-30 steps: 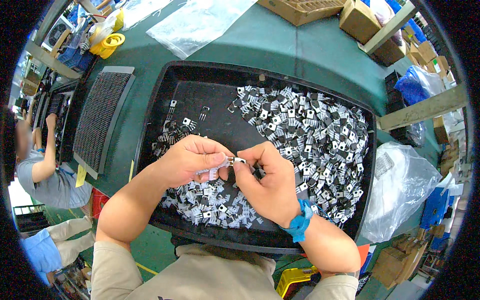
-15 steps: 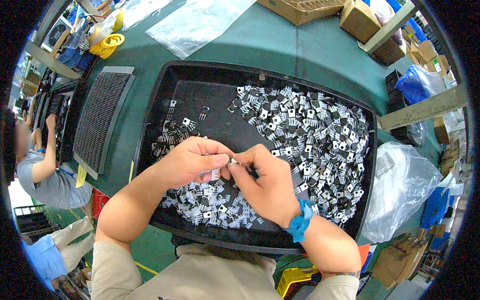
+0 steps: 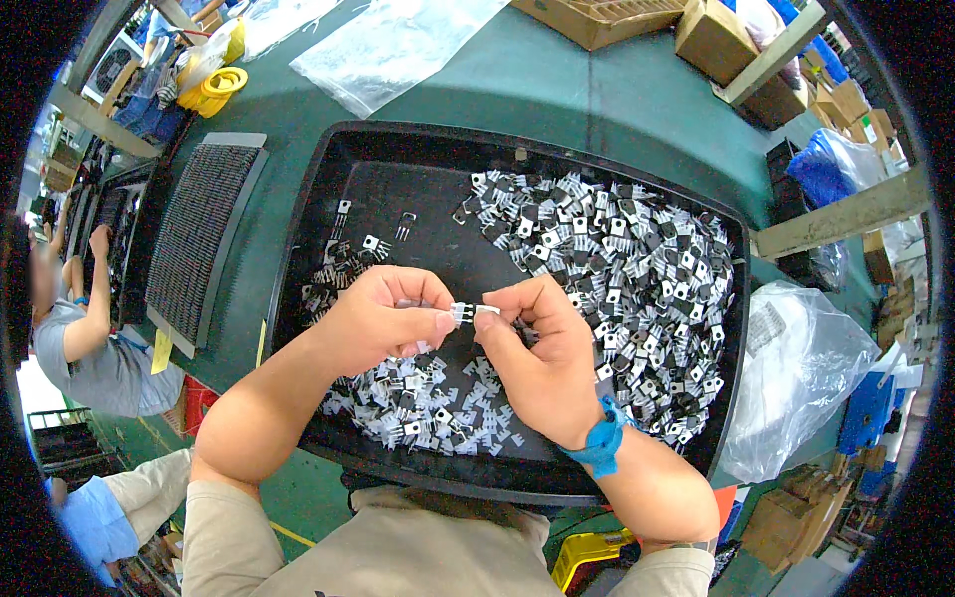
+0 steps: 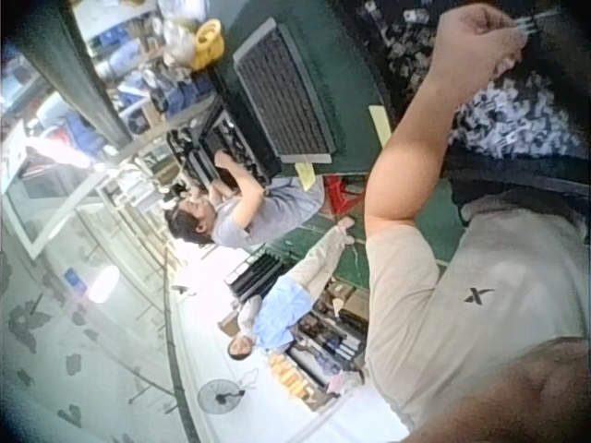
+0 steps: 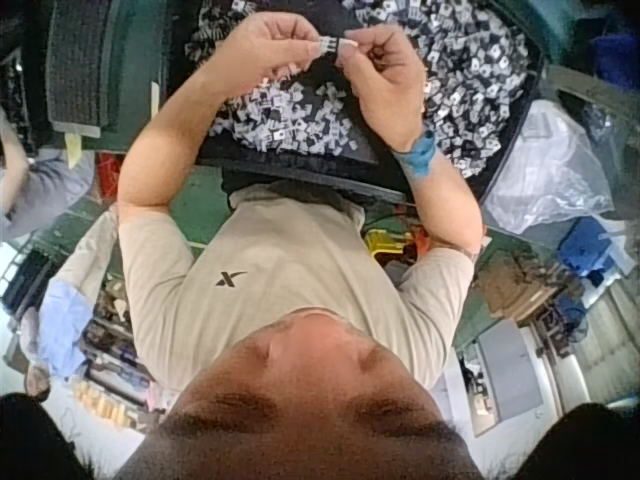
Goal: The person sits at a workstation and repeatedly picks up small black electronic components and white plastic clips from a black tray. They insert the clips into the components by hand and place the assembled units back into the tray. The process is repetitive and involves handling small parts with precision.
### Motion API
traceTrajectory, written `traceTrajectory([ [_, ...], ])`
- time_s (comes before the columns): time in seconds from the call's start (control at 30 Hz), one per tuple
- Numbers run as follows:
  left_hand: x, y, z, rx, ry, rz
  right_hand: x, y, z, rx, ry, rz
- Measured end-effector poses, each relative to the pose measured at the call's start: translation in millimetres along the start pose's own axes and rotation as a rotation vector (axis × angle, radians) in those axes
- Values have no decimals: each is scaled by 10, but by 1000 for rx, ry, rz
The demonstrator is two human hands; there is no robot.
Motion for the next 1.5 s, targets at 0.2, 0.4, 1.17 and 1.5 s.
traceTrajectory([
  [0.2, 2, 12, 16, -32, -22, -28, 1, -11, -21, -41, 73, 26],
  [0.4, -7, 17, 11, 115, -13, 10, 35, -35, -92, -103, 193, 48],
  [1.17, 32, -48, 143, -329, 55, -152, -322, -256, -623, -898, 777, 321],
  [1.5, 80, 31, 165, -434, 134, -107, -335, -282, -737, -934, 833, 345],
])
Point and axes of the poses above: each hand's wrist, its own x-axis towards the middle knuckle, its own z-axis out of the back of the hand, y = z × x, the point moved 6 cm from there along x, towards the middle knuckle, and after that the axes turned 2 degrees about y, right-handed, at the moved point
